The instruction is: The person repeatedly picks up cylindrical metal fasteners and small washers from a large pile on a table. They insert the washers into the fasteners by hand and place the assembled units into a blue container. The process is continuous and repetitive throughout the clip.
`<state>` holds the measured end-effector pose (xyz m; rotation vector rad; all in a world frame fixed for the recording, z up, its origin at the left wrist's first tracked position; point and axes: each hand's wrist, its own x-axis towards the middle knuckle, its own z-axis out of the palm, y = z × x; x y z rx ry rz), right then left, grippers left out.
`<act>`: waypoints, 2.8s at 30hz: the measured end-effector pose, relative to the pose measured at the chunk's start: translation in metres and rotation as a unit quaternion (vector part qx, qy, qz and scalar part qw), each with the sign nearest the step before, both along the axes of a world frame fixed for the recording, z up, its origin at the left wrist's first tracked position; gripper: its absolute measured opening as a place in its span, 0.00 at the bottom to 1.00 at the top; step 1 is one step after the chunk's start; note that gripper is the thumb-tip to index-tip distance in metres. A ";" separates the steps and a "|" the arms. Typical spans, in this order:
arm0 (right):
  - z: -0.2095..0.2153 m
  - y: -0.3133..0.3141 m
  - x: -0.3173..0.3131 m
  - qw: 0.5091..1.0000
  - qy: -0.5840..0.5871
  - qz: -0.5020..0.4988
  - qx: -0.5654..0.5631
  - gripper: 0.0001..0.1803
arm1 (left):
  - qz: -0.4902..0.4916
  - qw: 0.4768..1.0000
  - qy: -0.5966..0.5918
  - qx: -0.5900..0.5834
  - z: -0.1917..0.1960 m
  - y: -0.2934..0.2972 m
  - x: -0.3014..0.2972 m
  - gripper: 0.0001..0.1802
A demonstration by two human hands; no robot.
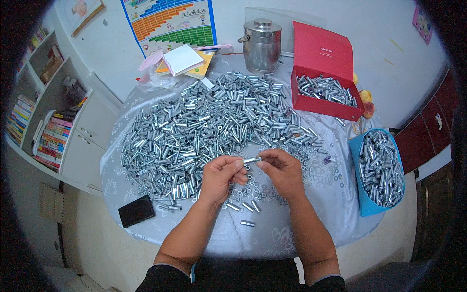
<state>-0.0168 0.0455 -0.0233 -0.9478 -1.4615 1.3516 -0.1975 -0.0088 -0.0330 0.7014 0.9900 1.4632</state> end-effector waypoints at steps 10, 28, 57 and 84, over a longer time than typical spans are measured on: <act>0.006 0.000 0.004 0.992 -0.085 0.009 -0.096 0.14 | -0.017 0.999 0.035 -0.002 0.006 -0.003 0.003 0.08; -0.010 0.004 0.005 0.996 -0.036 0.077 -0.015 0.13 | -0.005 1.000 0.018 0.001 0.005 -0.001 0.004 0.08; -0.007 0.001 0.001 0.996 -0.086 0.030 0.009 0.18 | -0.007 1.000 0.025 -0.002 0.003 -0.002 0.004 0.08; -0.014 0.016 0.010 0.921 0.197 -0.031 -0.333 0.12 | 0.019 1.000 0.011 -0.002 -0.002 0.001 0.001 0.09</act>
